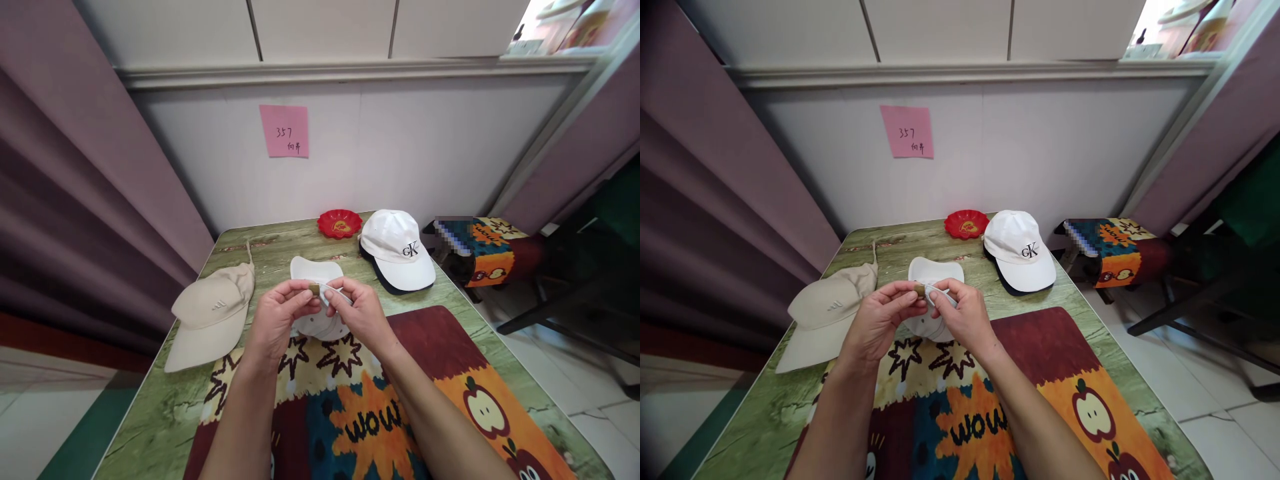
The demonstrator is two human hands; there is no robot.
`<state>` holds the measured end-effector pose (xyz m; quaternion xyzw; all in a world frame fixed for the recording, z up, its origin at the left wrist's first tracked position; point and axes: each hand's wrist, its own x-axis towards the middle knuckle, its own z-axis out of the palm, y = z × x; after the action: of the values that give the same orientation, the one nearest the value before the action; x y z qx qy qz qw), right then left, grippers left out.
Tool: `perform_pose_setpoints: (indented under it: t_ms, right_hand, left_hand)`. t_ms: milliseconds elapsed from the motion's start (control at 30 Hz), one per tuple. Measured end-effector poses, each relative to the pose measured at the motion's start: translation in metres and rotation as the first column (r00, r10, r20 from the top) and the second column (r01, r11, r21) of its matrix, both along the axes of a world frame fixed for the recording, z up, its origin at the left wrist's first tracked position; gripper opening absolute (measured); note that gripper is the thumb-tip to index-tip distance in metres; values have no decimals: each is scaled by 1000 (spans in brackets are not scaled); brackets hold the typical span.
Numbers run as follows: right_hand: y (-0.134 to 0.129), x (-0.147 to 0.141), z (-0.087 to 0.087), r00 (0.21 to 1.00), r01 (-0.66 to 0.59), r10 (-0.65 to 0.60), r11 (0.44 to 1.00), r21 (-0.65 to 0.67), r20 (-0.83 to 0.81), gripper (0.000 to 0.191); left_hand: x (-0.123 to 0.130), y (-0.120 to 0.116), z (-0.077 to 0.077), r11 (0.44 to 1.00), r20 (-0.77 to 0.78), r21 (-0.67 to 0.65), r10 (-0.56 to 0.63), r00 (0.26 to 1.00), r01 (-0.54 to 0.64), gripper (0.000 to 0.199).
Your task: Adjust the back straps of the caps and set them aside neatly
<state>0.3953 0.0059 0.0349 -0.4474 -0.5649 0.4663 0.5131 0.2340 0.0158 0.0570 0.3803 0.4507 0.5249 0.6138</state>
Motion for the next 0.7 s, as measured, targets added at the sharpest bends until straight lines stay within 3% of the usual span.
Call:
perform_pose_setpoints:
  t_ms: [333,533,700]
  right_hand:
    - [2,-6,-8,997,-29,26,998,55,71,23]
    - [-2,-6,-4,980,23,-42,995,97,192,20]
    - [-5,-7,-1,985,65,-73,996,52,156,12]
  left_hand:
    - [-4,-5,5,984,-287,174,81,954,-31,20]
    - [-9,-3,5,991,-262,130,12,965,23,23]
    - [-12,-2,3,995,-199,86,-41,979,60,27]
